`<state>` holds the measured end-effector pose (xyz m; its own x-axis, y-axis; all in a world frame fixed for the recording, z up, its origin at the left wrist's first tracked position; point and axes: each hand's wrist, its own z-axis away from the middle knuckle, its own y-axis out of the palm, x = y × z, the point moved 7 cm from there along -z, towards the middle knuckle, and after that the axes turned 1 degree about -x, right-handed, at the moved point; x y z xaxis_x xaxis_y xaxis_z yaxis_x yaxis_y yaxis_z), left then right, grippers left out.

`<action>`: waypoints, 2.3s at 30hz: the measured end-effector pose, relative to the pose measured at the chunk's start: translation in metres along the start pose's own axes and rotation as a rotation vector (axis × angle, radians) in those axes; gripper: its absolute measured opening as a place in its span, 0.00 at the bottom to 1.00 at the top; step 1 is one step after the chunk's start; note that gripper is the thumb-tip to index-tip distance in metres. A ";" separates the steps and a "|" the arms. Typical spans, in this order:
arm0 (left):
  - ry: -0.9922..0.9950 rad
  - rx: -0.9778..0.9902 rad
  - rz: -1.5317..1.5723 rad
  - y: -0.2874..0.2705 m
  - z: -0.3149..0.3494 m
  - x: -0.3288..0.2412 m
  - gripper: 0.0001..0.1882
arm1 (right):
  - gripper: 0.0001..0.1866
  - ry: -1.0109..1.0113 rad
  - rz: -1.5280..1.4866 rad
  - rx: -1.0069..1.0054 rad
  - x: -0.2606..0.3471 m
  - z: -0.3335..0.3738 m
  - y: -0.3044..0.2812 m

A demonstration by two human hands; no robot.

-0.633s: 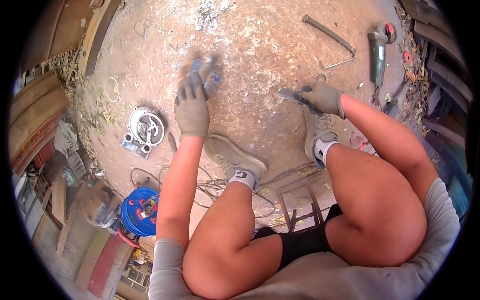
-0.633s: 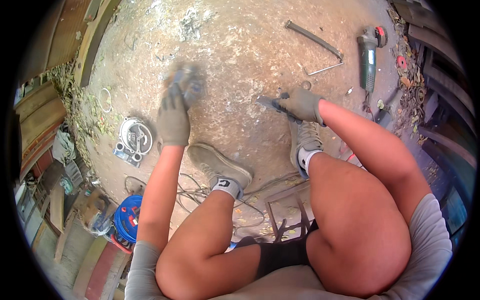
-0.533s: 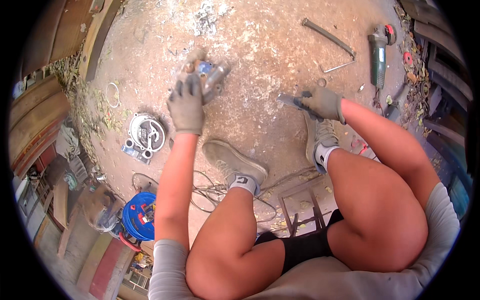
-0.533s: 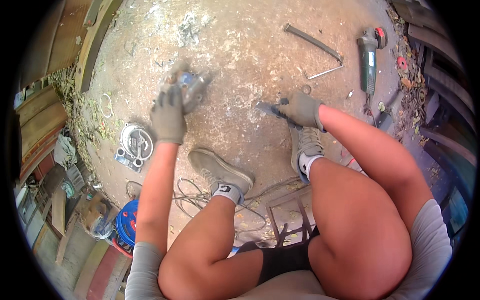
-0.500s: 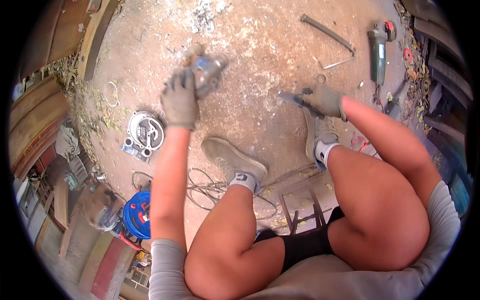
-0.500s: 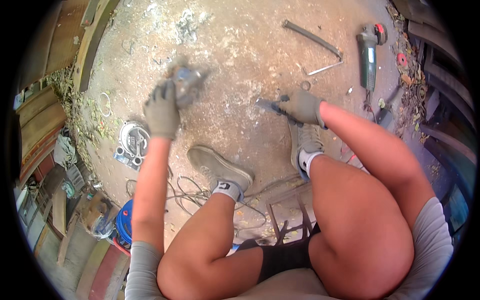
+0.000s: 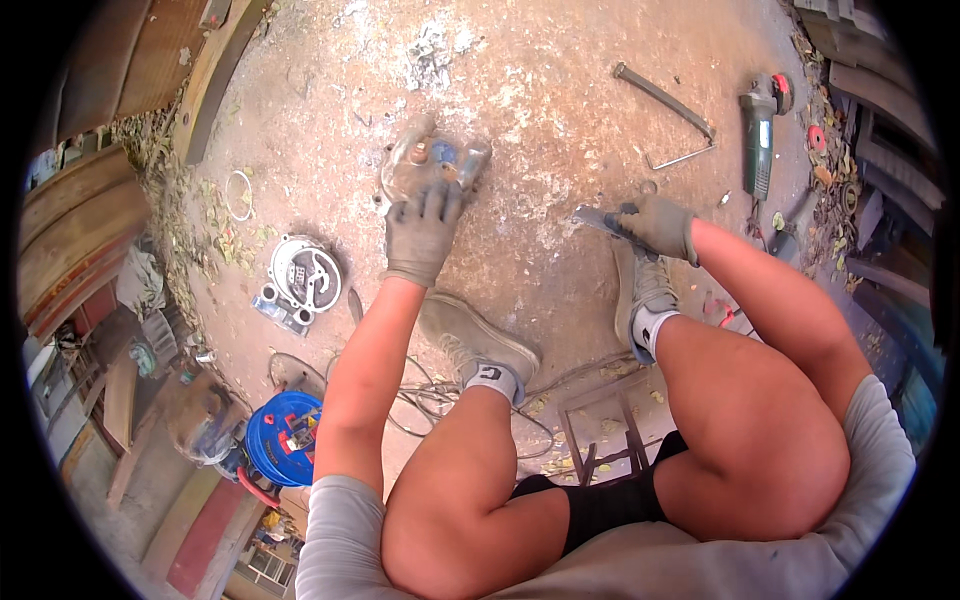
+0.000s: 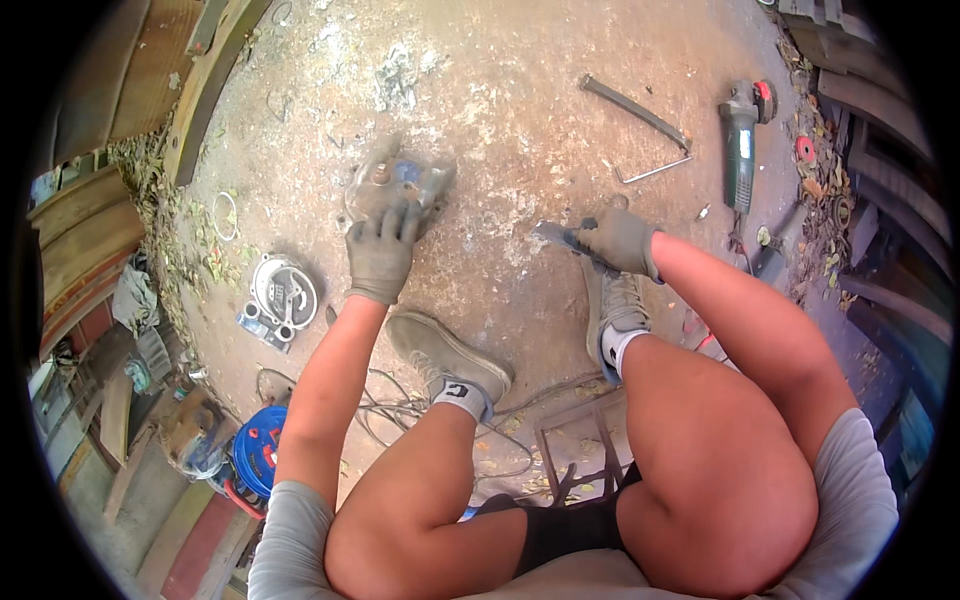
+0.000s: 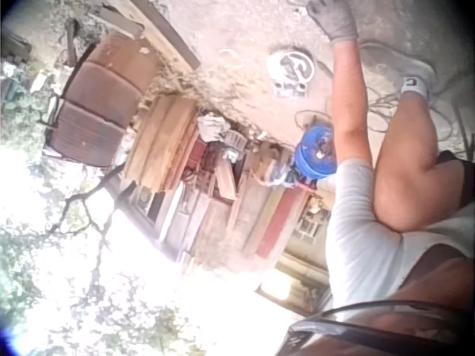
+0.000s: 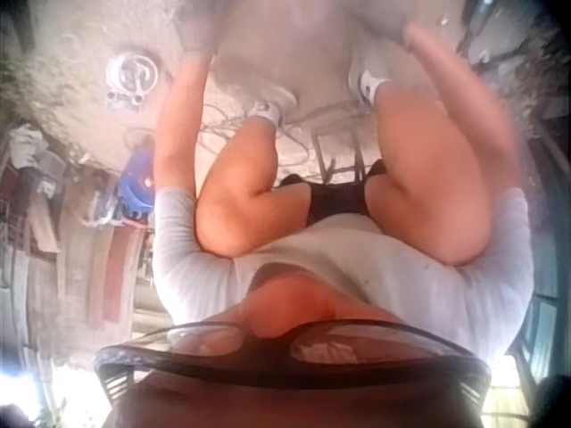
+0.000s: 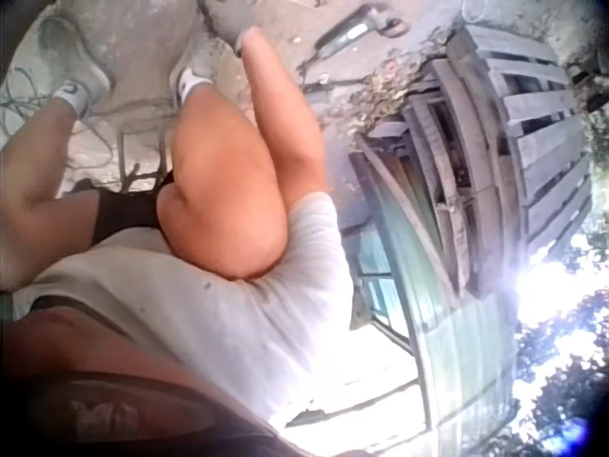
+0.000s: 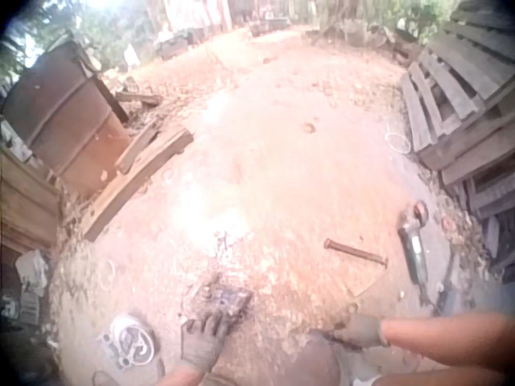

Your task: The person uses a wire brush to scrub the interior and exterior surfaces of a metal mechanical housing. They repeatedly rotate the part to access different areas while working on a concrete floor.

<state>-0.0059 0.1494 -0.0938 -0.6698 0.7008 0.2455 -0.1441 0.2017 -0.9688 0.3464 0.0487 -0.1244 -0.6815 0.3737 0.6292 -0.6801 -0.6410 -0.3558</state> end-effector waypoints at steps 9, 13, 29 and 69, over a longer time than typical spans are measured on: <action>-0.697 0.386 0.437 -0.069 -0.098 0.083 0.23 | 0.24 0.244 -0.264 0.016 0.042 0.003 -0.015; -0.999 0.188 1.152 -0.069 -0.029 0.091 0.24 | 0.30 0.005 0.035 -0.128 0.031 0.006 -0.011; -1.586 0.083 1.594 0.020 0.218 -0.062 0.17 | 0.23 -0.257 0.401 0.284 0.151 0.021 0.040; -1.561 0.129 1.065 0.017 0.222 -0.046 0.26 | 0.20 -0.125 1.250 0.685 0.263 -0.092 0.185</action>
<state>-0.1392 -0.0317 -0.1290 -0.4632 -0.6948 -0.5502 0.7214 0.0650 -0.6895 0.0162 0.0903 -0.0884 -0.6726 -0.7048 0.2256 0.6248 -0.7042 -0.3371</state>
